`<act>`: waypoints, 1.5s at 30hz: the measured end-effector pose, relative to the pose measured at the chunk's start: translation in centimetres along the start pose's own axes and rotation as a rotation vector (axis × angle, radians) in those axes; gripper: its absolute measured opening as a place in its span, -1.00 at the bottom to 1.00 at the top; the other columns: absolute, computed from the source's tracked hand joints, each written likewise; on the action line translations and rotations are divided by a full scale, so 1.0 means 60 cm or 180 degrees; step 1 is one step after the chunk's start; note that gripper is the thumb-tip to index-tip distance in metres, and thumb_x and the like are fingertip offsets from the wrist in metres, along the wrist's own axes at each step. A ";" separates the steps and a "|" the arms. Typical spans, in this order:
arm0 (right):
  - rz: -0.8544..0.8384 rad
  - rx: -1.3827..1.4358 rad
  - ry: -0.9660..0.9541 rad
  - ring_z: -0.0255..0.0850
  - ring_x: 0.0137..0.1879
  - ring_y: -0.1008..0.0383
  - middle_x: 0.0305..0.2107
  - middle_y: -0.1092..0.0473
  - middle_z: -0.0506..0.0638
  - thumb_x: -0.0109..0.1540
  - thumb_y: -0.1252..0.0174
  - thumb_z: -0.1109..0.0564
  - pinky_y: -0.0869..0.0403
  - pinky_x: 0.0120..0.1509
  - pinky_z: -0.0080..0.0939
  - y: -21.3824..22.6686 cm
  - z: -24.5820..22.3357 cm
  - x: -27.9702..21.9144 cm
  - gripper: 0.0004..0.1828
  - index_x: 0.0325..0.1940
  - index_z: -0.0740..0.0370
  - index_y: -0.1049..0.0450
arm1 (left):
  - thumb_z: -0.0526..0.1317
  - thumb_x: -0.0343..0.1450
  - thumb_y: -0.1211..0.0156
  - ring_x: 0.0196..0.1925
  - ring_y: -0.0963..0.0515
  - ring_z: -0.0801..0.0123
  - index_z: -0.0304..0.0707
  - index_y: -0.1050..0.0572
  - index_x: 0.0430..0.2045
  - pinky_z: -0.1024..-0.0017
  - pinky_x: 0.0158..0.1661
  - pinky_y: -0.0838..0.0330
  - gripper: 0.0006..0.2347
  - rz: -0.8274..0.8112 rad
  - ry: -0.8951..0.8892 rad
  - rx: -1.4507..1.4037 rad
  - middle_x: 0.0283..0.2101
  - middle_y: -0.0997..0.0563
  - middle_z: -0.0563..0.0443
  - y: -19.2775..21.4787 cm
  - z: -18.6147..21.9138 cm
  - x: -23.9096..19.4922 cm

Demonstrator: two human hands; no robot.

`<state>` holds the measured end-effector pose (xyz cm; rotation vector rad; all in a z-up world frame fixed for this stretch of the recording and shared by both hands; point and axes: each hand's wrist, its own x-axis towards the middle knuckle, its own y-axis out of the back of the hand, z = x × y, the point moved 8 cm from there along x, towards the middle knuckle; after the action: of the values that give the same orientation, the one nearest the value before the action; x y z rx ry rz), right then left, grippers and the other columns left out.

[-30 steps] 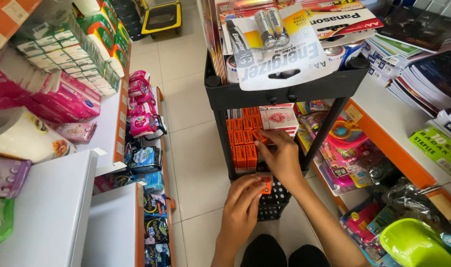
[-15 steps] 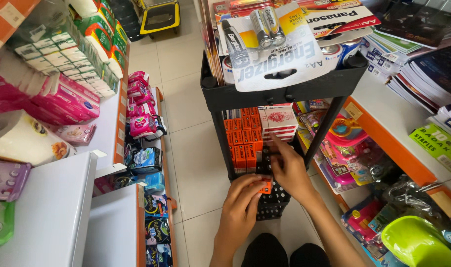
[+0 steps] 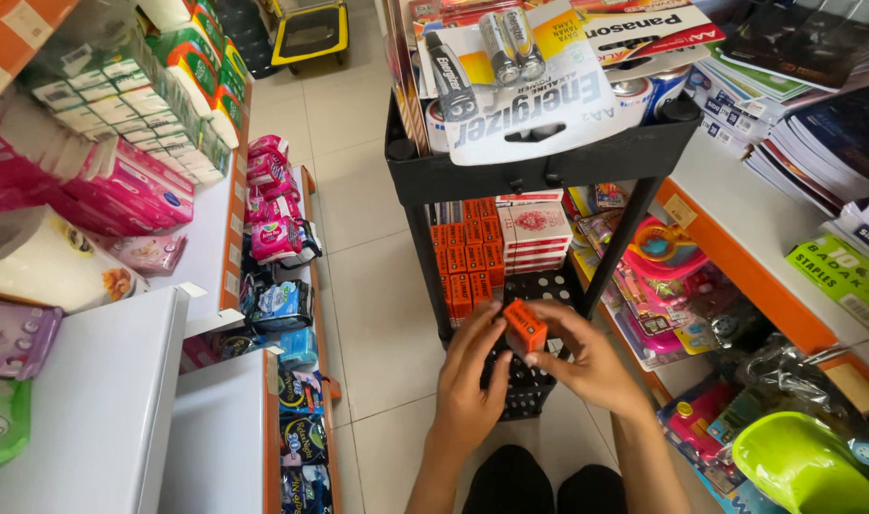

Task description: The person organizes boxes of adhesives and card decks on a tiered rolling cart and a store shelf by hand.

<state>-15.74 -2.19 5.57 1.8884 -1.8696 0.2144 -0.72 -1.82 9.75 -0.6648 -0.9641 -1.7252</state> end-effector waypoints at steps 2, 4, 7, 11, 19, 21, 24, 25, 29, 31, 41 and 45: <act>0.0372 0.0084 -0.0069 -0.11 0.25 -0.37 0.13 -0.34 0.10 0.09 -0.25 0.22 -0.35 0.38 -0.15 0.010 0.026 0.005 -0.37 0.25 0.24 -0.27 | -0.42 0.47 0.02 0.29 -0.36 -0.05 -0.43 -0.30 0.08 0.05 0.28 -0.32 -0.72 0.0257 -0.0229 0.0369 0.19 -0.36 -0.26 -0.001 -0.003 -0.011; 0.0781 0.0252 0.0329 -0.17 0.20 -0.39 0.08 -0.36 0.10 0.10 -0.25 0.22 -0.39 0.33 -0.17 0.023 0.039 0.012 -0.35 0.26 0.27 -0.24 | -0.41 0.45 0.08 0.20 -0.42 -0.10 -0.50 -0.43 -0.10 0.03 0.19 -0.39 -0.80 0.0626 -0.0276 0.0931 0.06 -0.47 -0.26 0.004 -0.010 -0.026; 0.0997 0.0359 0.0195 -0.12 0.24 -0.37 0.08 -0.34 0.11 0.10 -0.23 0.30 -0.40 0.35 -0.14 0.007 0.052 0.028 -0.37 0.25 0.27 -0.25 | -0.28 0.47 0.13 0.27 -0.36 0.02 -0.35 -0.46 -0.04 0.06 0.25 -0.15 -0.74 0.0477 -0.0294 0.2032 0.12 -0.49 -0.12 -0.019 -0.035 -0.044; 0.1169 0.0473 0.0238 -0.09 0.29 -0.34 0.12 -0.33 0.14 0.07 -0.26 0.32 -0.46 0.30 -0.10 -0.010 0.063 0.037 -0.38 0.20 0.31 -0.27 | -0.19 0.48 0.16 0.36 -0.26 0.09 -0.26 -0.35 0.15 0.12 0.32 0.09 -0.65 0.0340 -0.0219 0.2923 0.26 -0.37 -0.05 -0.036 -0.068 -0.048; 0.1078 -0.0719 -0.0143 -0.15 0.07 -0.53 -0.08 -0.47 0.10 0.03 -0.31 0.28 -0.57 0.11 -0.25 -0.024 0.051 0.049 -0.47 0.07 0.32 -0.37 | -0.22 0.45 0.11 0.39 -0.22 0.21 -0.28 -0.29 0.19 0.10 0.34 0.21 -0.61 0.0146 -0.0002 0.3070 0.30 -0.33 -0.02 -0.046 -0.095 -0.054; 0.1061 -0.0801 -0.0105 -0.15 0.04 -0.54 -0.10 -0.48 0.10 0.05 -0.30 0.27 -0.56 0.12 -0.26 -0.028 0.046 0.049 -0.53 0.03 0.33 -0.39 | -0.22 0.45 0.11 0.39 -0.20 0.22 -0.28 -0.27 0.21 0.10 0.34 0.21 -0.61 0.0121 0.0016 0.3097 0.30 -0.32 -0.02 -0.047 -0.097 -0.055; 0.1095 -0.1078 -0.0034 -0.15 -0.06 -0.55 -0.17 -0.47 0.09 0.07 -0.30 0.25 -0.58 0.04 -0.28 -0.027 0.049 0.048 -0.60 -0.04 0.33 -0.42 | -0.24 0.44 0.10 0.39 -0.20 0.21 -0.29 -0.26 0.21 0.10 0.34 0.17 -0.60 0.0098 0.0029 0.3071 0.30 -0.32 -0.03 -0.048 -0.097 -0.052; 0.1134 -0.1272 -0.0006 -0.16 -0.14 -0.56 -0.21 -0.45 0.08 0.06 -0.31 0.24 -0.60 -0.04 -0.29 -0.026 0.051 0.046 -0.63 -0.07 0.33 -0.44 | -0.26 0.43 0.08 0.39 -0.21 0.19 -0.30 -0.27 0.20 0.10 0.34 0.13 -0.60 0.0103 0.0036 0.3020 0.30 -0.32 -0.03 -0.047 -0.096 -0.052; 0.1052 -0.1554 -0.0156 -0.16 -0.18 -0.57 -0.25 -0.48 0.09 0.07 -0.31 0.21 -0.59 -0.09 -0.30 -0.030 0.056 0.050 -0.63 -0.08 0.33 -0.43 | -0.23 0.44 0.12 0.40 -0.18 0.17 -0.33 -0.24 0.22 0.08 0.34 0.04 -0.59 0.0033 0.0048 0.2882 0.33 -0.26 -0.10 -0.047 -0.100 -0.053; 0.1011 -0.1819 -0.0129 -0.19 -0.35 -0.51 -0.33 -0.48 0.04 0.11 -0.27 0.17 -0.49 -0.28 -0.27 -0.034 0.050 0.051 -0.70 -0.11 0.28 -0.46 | -0.21 0.42 0.08 0.41 -0.18 0.18 -0.29 -0.21 0.24 0.05 0.31 -0.03 -0.55 0.0042 0.0088 0.2876 0.35 -0.23 -0.10 -0.049 -0.101 -0.056; 0.1050 -0.2007 -0.0530 -0.07 -0.28 -0.52 -0.36 -0.49 0.02 0.14 -0.20 0.05 -0.43 -0.26 -0.14 -0.034 0.065 0.044 -0.77 -0.19 0.19 -0.44 | -0.18 0.40 0.09 0.38 -0.22 0.11 -0.15 -0.24 0.24 -0.02 0.26 -0.05 -0.55 0.0153 -0.0010 0.3083 0.33 -0.27 0.01 -0.059 -0.098 -0.055; 0.1038 -0.2059 -0.0283 -0.07 -0.17 -0.52 -0.26 -0.49 0.03 0.13 -0.20 0.06 -0.46 -0.17 -0.12 -0.033 0.052 0.038 -0.68 -0.09 0.21 -0.44 | -0.18 0.42 0.14 0.41 -0.16 0.05 -0.18 -0.21 0.26 -0.09 0.31 0.08 -0.55 0.0100 0.0069 0.3082 0.35 -0.23 -0.04 -0.063 -0.103 -0.059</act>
<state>-14.31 -5.70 3.37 1.1743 -1.9806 -0.3420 -3.05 -4.66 2.55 -0.0181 -1.5755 -1.0287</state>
